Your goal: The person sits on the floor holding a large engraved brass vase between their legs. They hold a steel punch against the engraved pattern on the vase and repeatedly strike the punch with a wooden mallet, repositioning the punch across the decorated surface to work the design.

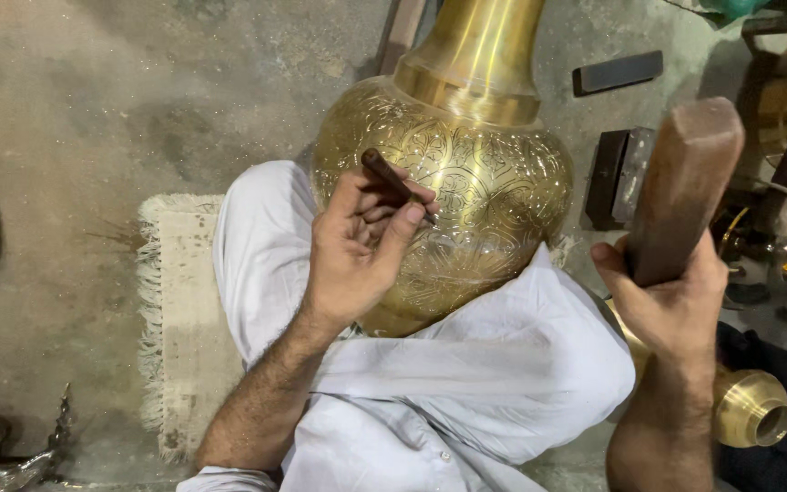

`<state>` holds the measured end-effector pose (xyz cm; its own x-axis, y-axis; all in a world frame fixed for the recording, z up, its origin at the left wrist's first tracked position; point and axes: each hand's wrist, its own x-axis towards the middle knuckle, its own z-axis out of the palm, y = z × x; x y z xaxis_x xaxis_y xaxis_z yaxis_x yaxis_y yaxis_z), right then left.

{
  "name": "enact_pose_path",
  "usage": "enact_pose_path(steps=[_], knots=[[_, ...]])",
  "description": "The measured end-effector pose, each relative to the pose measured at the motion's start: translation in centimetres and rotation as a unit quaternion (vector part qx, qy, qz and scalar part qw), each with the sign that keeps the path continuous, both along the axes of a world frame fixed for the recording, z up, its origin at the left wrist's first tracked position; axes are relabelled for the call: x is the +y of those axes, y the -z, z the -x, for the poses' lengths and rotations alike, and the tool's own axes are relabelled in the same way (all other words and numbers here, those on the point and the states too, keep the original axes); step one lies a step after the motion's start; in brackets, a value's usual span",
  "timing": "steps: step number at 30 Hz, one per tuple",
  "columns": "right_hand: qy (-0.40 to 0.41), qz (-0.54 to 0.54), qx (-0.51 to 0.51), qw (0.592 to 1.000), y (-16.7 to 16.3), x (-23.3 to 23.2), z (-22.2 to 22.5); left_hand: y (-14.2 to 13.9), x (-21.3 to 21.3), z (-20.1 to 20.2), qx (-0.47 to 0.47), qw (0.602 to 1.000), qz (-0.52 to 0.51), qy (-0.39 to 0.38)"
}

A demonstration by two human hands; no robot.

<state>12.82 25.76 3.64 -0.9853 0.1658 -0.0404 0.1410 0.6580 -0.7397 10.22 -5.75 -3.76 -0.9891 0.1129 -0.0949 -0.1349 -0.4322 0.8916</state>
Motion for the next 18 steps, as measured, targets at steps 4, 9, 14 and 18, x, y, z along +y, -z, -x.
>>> enact_pose_path(steps=[4, 9, 14, 18], knots=[[-0.075, -0.116, 0.005, 0.99, -1.7, 0.1, 2.3, -0.5, 0.8, 0.2, -0.017, 1.0, -0.009, -0.013], [-0.206, -0.277, 0.012, 0.938, -4.3, -0.7, 5.8, -0.1, 1.8, 0.1, 0.01, 0.999, 0.012, -0.043], [-0.307, -0.51, -0.15, 0.79, -7.4, -2.9, 9.5, 0.1, 2.2, -0.7, 0.042, 0.996, 0.019, -0.072], [-0.358, -0.65, -0.167, 0.65, -10.0, -5.6, 12.0, 0.2, 2.4, -1.2, 0.027, 0.996, 0.003, -0.089]])
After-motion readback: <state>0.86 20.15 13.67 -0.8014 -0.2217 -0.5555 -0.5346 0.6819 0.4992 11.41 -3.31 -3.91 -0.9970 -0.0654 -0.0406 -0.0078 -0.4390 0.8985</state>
